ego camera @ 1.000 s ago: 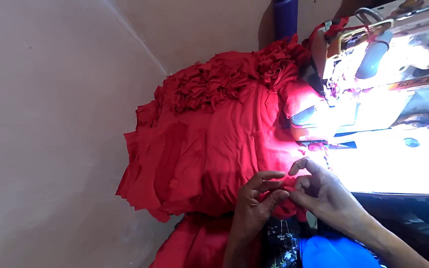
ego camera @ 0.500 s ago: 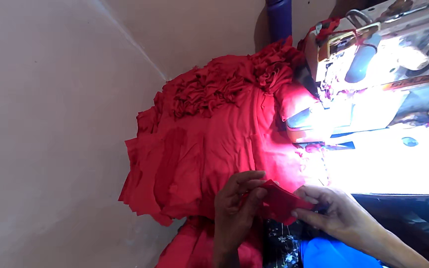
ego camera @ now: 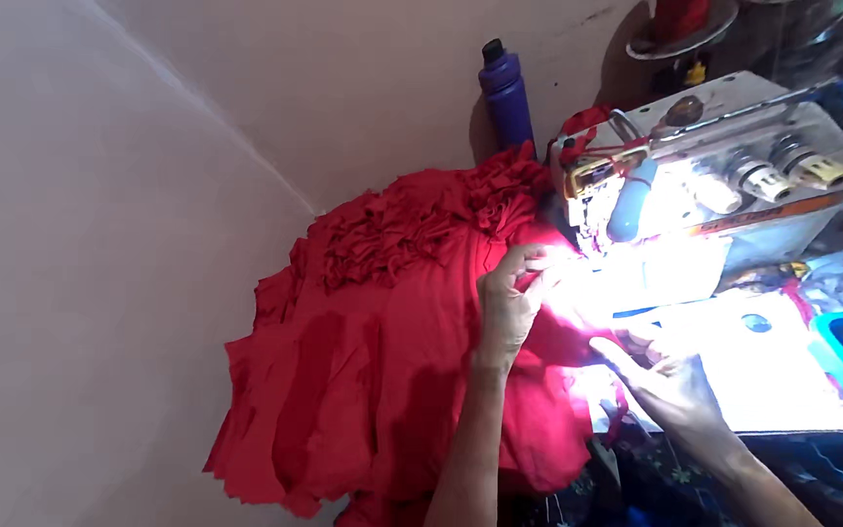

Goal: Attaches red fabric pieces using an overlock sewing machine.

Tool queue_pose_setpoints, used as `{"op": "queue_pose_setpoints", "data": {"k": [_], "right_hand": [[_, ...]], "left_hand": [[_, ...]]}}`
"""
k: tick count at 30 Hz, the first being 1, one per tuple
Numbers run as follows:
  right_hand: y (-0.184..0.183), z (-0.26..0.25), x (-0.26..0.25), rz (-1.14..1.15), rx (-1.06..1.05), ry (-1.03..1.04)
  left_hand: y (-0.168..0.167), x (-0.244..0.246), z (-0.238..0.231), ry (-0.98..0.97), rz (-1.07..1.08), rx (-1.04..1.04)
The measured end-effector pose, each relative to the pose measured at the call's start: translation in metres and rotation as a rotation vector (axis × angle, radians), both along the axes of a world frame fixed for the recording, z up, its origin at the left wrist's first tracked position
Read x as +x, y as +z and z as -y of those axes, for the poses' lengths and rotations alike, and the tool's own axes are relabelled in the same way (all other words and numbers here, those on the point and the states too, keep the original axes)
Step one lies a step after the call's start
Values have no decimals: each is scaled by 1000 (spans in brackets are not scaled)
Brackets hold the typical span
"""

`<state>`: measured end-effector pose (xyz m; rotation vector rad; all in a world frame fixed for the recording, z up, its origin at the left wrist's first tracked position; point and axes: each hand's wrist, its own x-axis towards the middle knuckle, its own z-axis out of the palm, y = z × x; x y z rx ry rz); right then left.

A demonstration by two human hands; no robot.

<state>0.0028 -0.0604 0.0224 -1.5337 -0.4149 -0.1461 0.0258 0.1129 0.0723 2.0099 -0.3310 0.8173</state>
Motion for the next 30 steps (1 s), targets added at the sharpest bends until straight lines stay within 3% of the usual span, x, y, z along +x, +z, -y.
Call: {"op": "queue_pose_setpoints", "data": {"k": [5, 9, 12, 15, 18, 25, 28, 30], "right_hand": [[-20, 5, 17, -128, -62, -38], [-27, 9, 0, -44, -26, -27], [-33, 15, -13, -32, 23, -84], [-32, 19, -12, 3, 18, -141], [-27, 17, 2, 58, -60, -224], [-19, 8, 24, 48, 4, -186], [-15, 5, 40, 125, -181, -255], [-14, 4, 46, 167, -309, -321]], "left_hand": [[-20, 31, 20, 192, -112, 268], [-12, 8, 47, 318, -85, 476], [-34, -6, 64, 469, 39, 534], [-44, -15, 78, 548, 25, 569], [-50, -11, 80, 543, -48, 516], [-34, 3, 71, 448, -215, 375], [-16, 19, 49, 300, -456, 400], [-9, 31, 35, 283, -485, 431]]}}
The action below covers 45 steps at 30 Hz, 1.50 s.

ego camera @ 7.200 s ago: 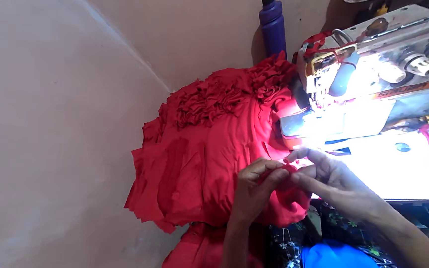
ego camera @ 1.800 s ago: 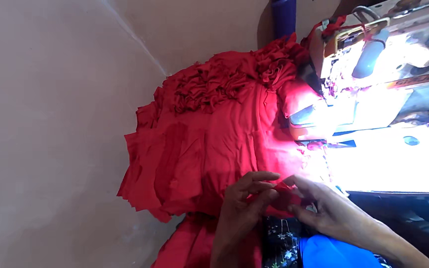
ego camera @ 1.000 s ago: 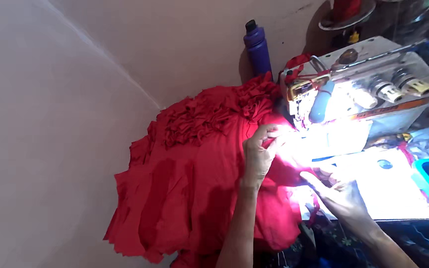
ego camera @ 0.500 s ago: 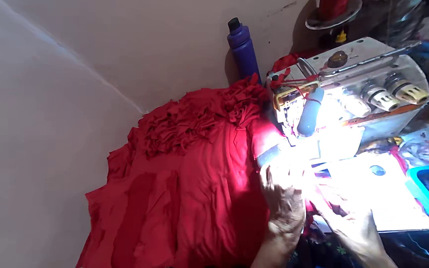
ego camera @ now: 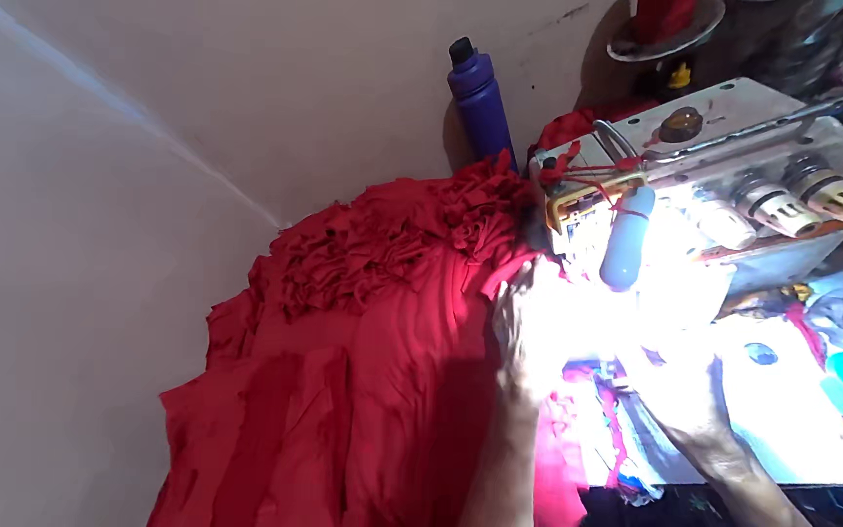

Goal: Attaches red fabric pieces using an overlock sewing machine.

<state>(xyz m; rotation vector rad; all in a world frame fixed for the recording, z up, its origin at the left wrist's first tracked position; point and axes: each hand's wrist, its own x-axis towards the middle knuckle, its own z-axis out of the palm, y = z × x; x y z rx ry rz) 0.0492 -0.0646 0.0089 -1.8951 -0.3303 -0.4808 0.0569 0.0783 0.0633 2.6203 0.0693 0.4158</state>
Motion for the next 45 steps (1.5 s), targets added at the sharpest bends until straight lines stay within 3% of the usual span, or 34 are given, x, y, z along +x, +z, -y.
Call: {"op": "queue_pose_setpoints", "data": {"k": [4, 7, 10, 12, 14, 15, 18, 22, 24, 27, 29, 37, 42, 45], "right_hand": [[-4, 2, -8, -55, 2, 34], [-10, 4, -24, 14, 17, 86], [-17, 14, -49, 98, -10, 216], [-25, 21, -74, 107, -60, 274], [-32, 28, -95, 75, -86, 334], [-36, 33, -103, 57, -92, 376], [-45, 38, -122, 34, -93, 479], [-50, 33, -133, 16, -111, 556], [-51, 25, -139, 9, -114, 590], [-52, 11, -149, 6, -127, 636], [-52, 5, -155, 22, -143, 649], [-58, 3, -165, 24, -176, 640], [-49, -15, -169, 329, -463, 562], [-49, -23, -166, 430, -533, 525]], "left_hand": [[13, 26, -15, 81, -73, 1], [-13, 78, -49, 115, 54, 31], [-9, 100, -76, -48, 46, -295], [-10, 84, -86, -179, 119, -568], [-9, 50, -89, -182, 211, -752], [-12, 25, -87, -150, 260, -735], [-32, -86, -74, -9, 329, -414], [-95, -196, -61, 41, 533, -308], [-122, -228, -52, 49, 524, -218], [-147, -237, -42, 122, 513, 116], [-156, -230, -40, 156, 556, 214], [-162, -249, -50, 73, 578, 108], [-138, -264, -36, 82, 562, 135], [-125, -265, -33, 118, 544, 171]]}}
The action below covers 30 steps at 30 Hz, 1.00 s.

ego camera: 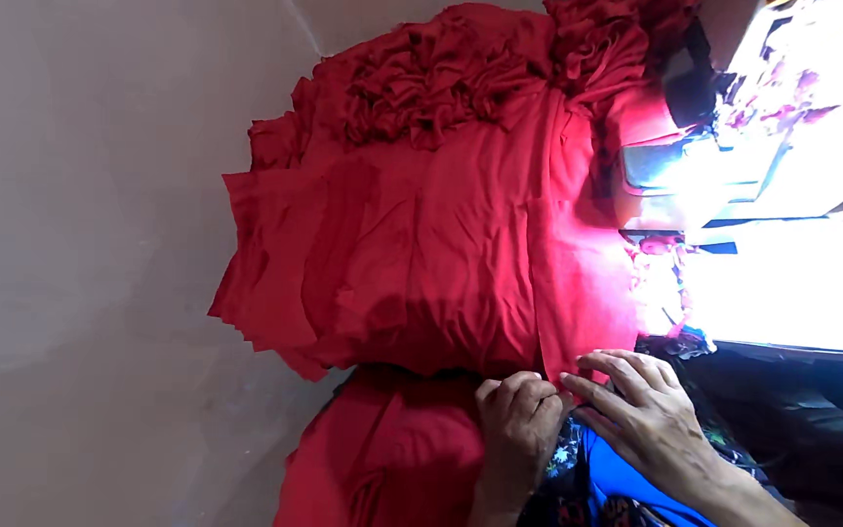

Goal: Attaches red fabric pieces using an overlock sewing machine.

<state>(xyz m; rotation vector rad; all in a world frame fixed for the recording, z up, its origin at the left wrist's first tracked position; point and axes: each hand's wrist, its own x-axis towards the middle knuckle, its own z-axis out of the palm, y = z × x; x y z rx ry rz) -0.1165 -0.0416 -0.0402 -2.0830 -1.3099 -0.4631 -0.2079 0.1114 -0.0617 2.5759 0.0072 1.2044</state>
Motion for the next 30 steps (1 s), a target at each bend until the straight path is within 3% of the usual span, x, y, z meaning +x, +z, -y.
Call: {"op": "queue_pose_setpoints", "data": {"k": [4, 11, 15, 22, 30], "right_hand": [[-4, -2, 10, -57, -21, 40], [-6, 2, 17, -389, 196, 123], [-5, 3, 17, -435, 218, 146], [-7, 1, 18, -437, 266, 127], [27, 4, 47, -578, 368, 32]], "left_hand": [[3, 8, -4, -76, -60, -189], [6, 15, 13, -222, -4, -1065], [12, 15, 21, -343, -29, -1477], [17, 12, 29, -274, -9, -1546], [-6, 6, 28, -87, -155, -1349]]}}
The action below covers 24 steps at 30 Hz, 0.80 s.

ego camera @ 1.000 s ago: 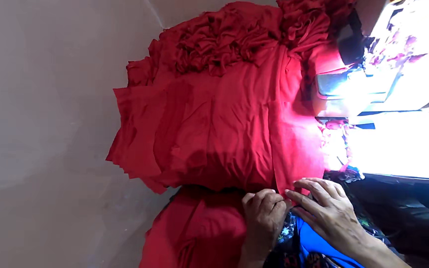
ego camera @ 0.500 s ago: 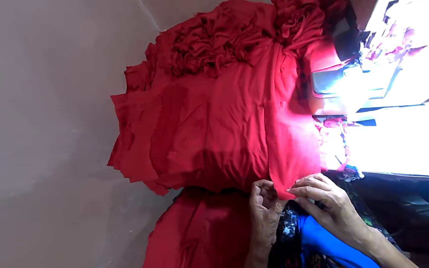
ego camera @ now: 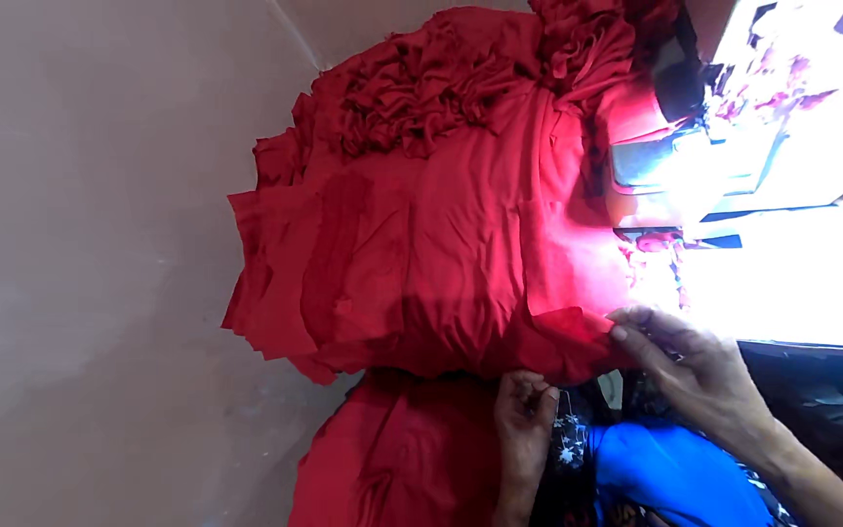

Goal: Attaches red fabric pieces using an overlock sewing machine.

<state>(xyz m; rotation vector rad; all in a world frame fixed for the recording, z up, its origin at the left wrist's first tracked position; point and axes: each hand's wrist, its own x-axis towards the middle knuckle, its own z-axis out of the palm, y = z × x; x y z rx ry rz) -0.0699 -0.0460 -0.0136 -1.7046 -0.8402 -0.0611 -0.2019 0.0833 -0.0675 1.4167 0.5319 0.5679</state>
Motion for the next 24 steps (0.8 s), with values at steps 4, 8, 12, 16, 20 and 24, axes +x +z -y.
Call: {"op": "queue_pose_setpoints", "data": {"k": [4, 8, 12, 16, 20, 24], "right_hand": [[6, 1, -1, -39, 13, 38], [2, 1, -5, -182, 98, 147], [3, 0, -5, -246, 117, 182], [1, -2, -4, -280, 71, 201], [-8, -5, -6, -341, 111, 282], [-14, -9, -6, -330, 112, 233]], "left_hand": [[10, 4, 3, 10, 78, 138], [21, 15, 1, -44, 233, 222], [24, 31, 3, 5, 197, 259], [31, 41, 6, -4, 190, 46], [31, 46, 12, 42, 228, 4], [28, 46, 14, 63, 231, 15]]}}
